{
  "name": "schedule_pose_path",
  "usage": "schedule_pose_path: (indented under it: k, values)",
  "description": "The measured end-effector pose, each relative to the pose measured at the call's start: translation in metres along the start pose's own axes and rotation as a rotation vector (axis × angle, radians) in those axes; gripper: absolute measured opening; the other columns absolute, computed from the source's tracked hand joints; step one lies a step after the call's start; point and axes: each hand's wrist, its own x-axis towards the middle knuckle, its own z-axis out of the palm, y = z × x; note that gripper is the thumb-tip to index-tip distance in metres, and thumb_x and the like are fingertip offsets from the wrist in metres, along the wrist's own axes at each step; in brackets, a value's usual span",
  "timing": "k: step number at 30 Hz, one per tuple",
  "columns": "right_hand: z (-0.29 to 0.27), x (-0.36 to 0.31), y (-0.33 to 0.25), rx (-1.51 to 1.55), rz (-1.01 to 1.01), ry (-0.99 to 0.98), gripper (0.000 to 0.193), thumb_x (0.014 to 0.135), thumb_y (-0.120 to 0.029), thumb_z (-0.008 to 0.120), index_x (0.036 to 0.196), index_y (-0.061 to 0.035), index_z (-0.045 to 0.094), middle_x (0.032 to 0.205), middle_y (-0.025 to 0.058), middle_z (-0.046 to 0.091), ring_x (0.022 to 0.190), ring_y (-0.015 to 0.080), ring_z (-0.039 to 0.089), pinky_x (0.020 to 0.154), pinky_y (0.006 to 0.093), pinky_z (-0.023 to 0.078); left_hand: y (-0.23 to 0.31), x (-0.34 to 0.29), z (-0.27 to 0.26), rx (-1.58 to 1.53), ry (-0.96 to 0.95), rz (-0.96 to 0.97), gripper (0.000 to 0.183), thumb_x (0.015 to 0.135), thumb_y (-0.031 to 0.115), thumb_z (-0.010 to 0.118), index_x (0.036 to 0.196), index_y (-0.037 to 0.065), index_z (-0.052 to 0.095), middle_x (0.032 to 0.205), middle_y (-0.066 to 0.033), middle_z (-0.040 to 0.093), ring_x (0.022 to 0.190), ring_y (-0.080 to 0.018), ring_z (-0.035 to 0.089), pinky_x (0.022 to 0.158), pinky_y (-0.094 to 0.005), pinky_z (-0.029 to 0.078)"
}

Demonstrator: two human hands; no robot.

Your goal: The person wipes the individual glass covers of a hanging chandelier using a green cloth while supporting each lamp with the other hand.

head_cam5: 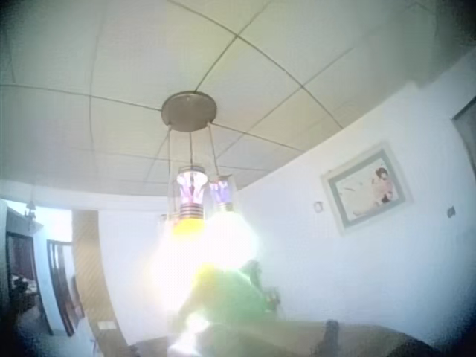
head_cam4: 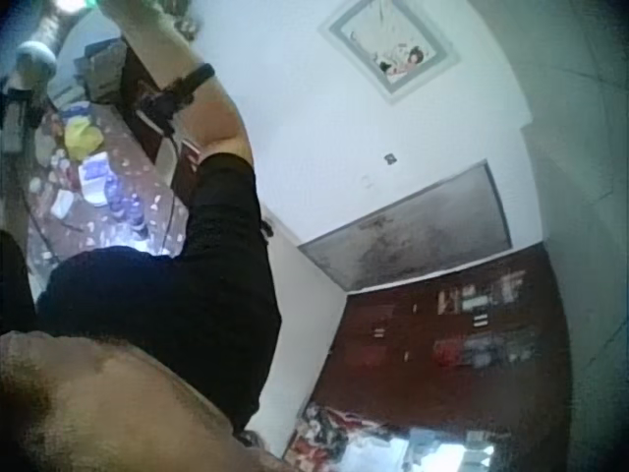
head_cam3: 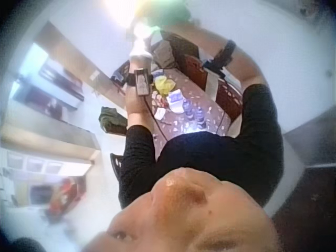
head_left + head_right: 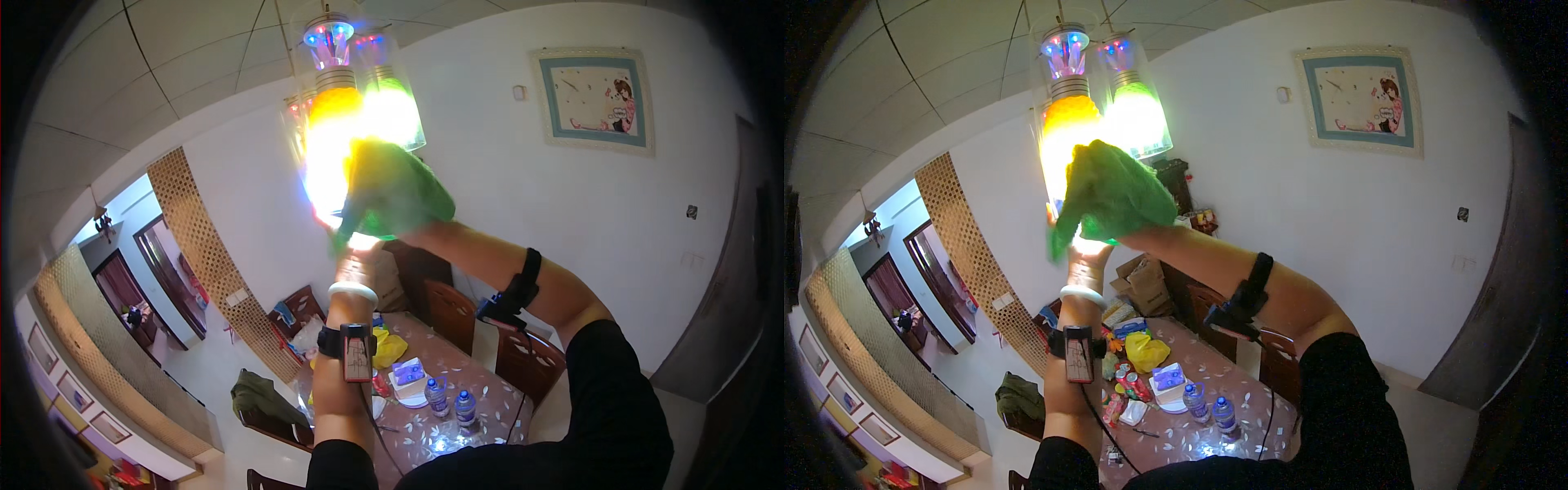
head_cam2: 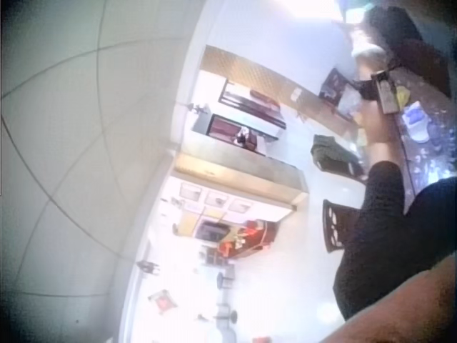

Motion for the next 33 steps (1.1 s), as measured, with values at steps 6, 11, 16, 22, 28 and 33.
schedule_pose_path:
  k: [6,11,16,22,28,33]
  values:
    - [-0.015,0.073,0.070,-0.147,0.043,0.001,0.022,0.073,-0.014,0.046,0.093,-0.0046,0.045,0.090,0.0101,0.049,0.082,0.0217,0.048,0.071,0.0303,0.040,-0.002,0.015,-0.007,-0.020,-0.023,-0.030,0.080,0.057,0.058,0.047,0.120,0.012,0.025,0.120,-0.0125,0.028,0.109,-0.0320,0.025,0.090,-0.0488,0.020]
    - [-0.011,0.068,0.013,-0.110,-0.082,-0.034,0.019,0.069,-0.010,0.050,0.088,-0.0049,0.047,0.083,0.0083,0.050,0.077,0.0194,0.049,0.066,0.0303,0.040,0.013,0.012,-0.016,0.053,-0.049,0.049,0.077,0.059,0.058,0.046,0.119,0.012,0.027,0.119,-0.0123,0.030,0.109,-0.0305,0.027,0.090,-0.0475,0.022]
    - [-0.007,-0.009,0.001,0.402,0.013,-0.368,0.040,0.069,-0.011,0.054,0.106,-0.0042,0.041,0.107,0.0101,0.043,0.097,0.0179,0.043,0.081,0.0289,0.038,0.000,0.013,-0.012,0.278,0.159,0.274,0.060,0.071,0.052,0.036,0.111,0.007,0.037,0.108,-0.0081,0.041,0.097,-0.0206,0.040,0.081,-0.0333,0.035]
    - [-0.015,0.004,0.017,1.210,0.412,-0.313,0.037,0.073,-0.012,0.051,0.107,-0.0059,0.040,0.107,0.0084,0.043,0.097,0.0153,0.044,0.082,0.0274,0.038,0.003,0.008,-0.014,0.189,0.106,0.226,0.064,0.070,0.056,0.035,0.113,0.009,0.035,0.111,-0.0092,0.038,0.101,-0.0219,0.037,0.083,-0.0358,0.032]
    - [-0.023,0.089,0.069,0.272,0.064,-0.218,0.031,0.073,-0.018,0.052,0.101,-0.0061,0.046,0.100,0.0061,0.048,0.090,0.0158,0.046,0.075,0.0277,0.040,-0.006,0.013,-0.004,0.012,-0.040,0.067,0.075,0.060,0.060,0.043,0.117,0.013,0.030,0.118,-0.0134,0.031,0.106,-0.0315,0.030,0.088,-0.0519,0.020]
    - [-0.020,0.059,0.055,0.646,0.243,-0.158,0.033,0.074,-0.009,0.051,0.105,-0.0055,0.042,0.101,0.0065,0.047,0.092,0.0150,0.045,0.079,0.0280,0.038,-0.007,0.013,-0.016,0.591,0.012,0.222,0.073,0.061,0.059,0.043,0.115,0.011,0.031,0.115,-0.0131,0.034,0.104,-0.0307,0.032,0.086,-0.0503,0.024]
